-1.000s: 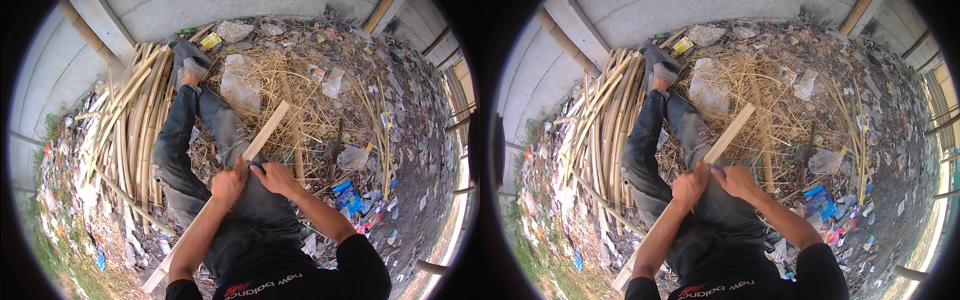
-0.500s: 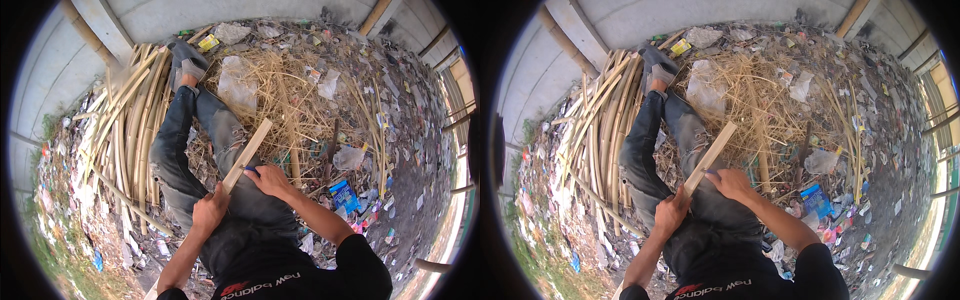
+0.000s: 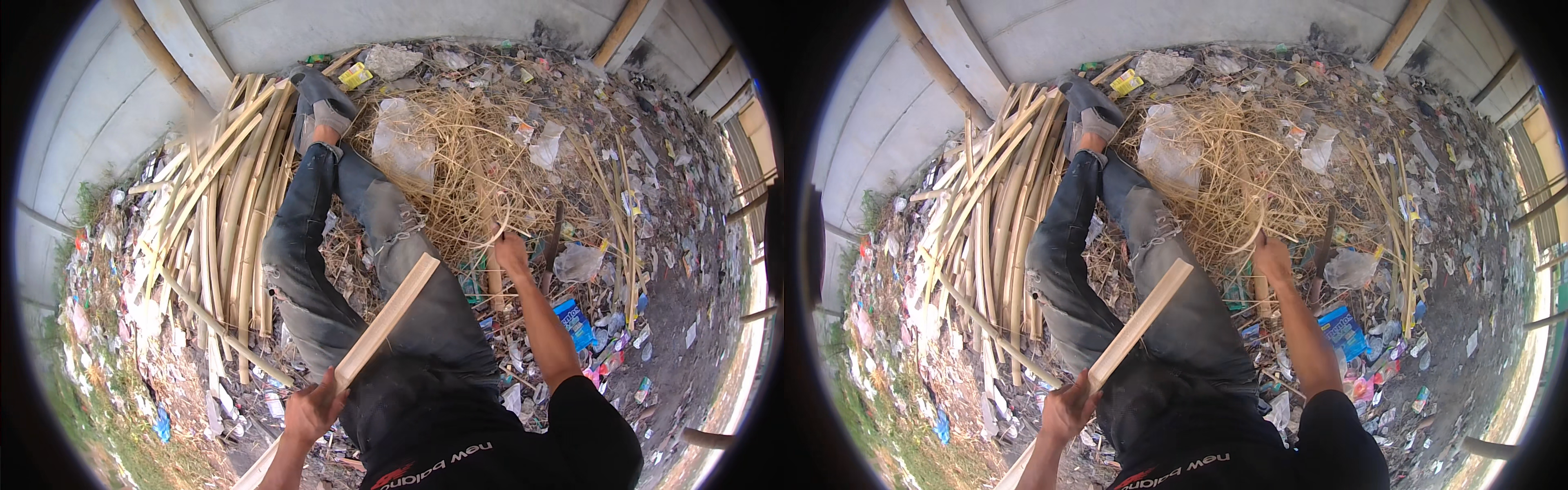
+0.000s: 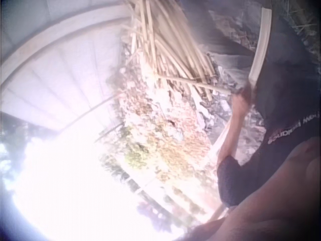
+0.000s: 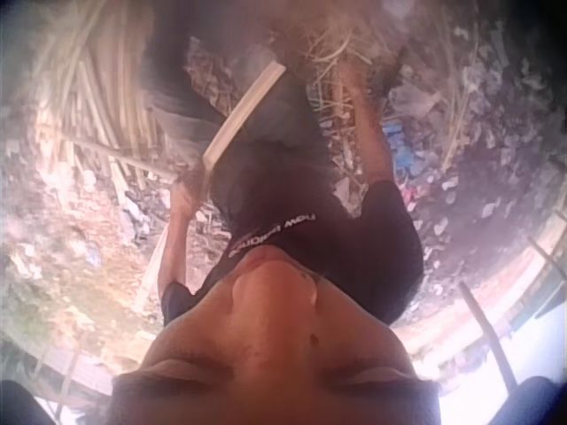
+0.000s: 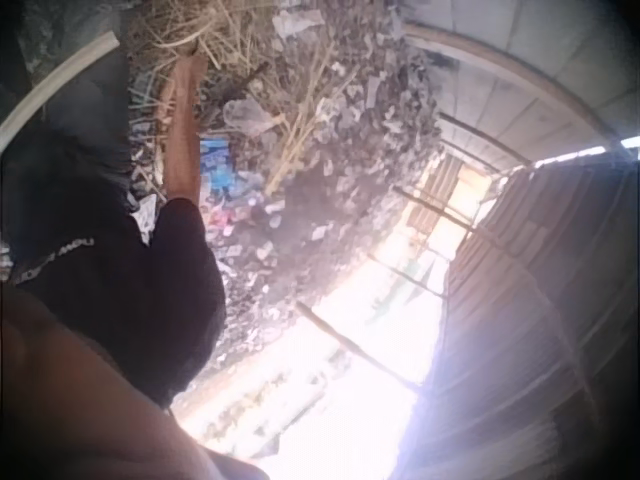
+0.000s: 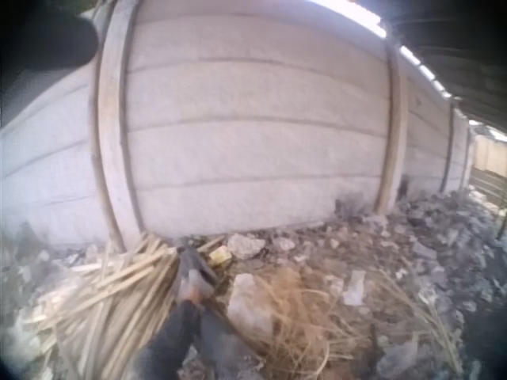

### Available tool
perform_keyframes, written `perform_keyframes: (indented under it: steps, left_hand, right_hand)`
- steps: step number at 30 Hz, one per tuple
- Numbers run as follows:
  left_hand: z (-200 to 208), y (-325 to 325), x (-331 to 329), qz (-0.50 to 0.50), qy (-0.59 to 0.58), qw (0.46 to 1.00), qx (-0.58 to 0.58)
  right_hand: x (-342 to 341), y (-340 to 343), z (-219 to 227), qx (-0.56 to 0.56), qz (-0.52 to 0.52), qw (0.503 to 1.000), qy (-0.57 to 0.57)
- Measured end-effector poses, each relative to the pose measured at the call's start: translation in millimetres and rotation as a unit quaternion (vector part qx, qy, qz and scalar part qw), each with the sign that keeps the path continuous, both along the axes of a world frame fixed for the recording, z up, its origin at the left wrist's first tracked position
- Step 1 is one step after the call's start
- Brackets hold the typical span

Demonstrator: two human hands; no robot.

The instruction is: The person sits on the ground and uses a blue utility knife to shave thin strips off a long bamboo pole. They hold the pole with their left hand and scrape along its length with the knife in their right hand, creating a pile of bamboo shavings.

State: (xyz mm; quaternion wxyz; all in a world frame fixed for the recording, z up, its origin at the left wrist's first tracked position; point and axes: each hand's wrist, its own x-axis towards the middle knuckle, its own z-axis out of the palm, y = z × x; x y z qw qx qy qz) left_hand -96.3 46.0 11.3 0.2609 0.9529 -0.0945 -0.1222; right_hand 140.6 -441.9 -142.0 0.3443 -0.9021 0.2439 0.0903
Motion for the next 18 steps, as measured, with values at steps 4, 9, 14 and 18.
perform_keyframes:
  steps: [4, 9, 14, 18]
  left_hand:
    - [2.6, -8.2, 10.9, 0.050, 0.093, 0.989, -0.102]
    - [-37.1, -48.5, 69.8, 0.049, 0.112, 0.977, -0.176]
    - [-39.2, -84.0, 132.5, 0.009, 0.167, 0.968, -0.190]
    - [-49.3, -111.1, 166.7, -0.014, 0.171, 0.969, -0.177]
  right_hand:
    - [4.3, -14.8, 15.7, -0.036, 0.025, 0.992, -0.117]
    - [11.4, 40.2, 73.0, 0.068, 0.079, 0.981, -0.164]
    - [-21.5, 81.4, 103.7, 0.037, 0.187, 0.977, -0.098]
    - [-47.7, 98.3, 71.6, 0.022, 0.289, 0.950, -0.114]
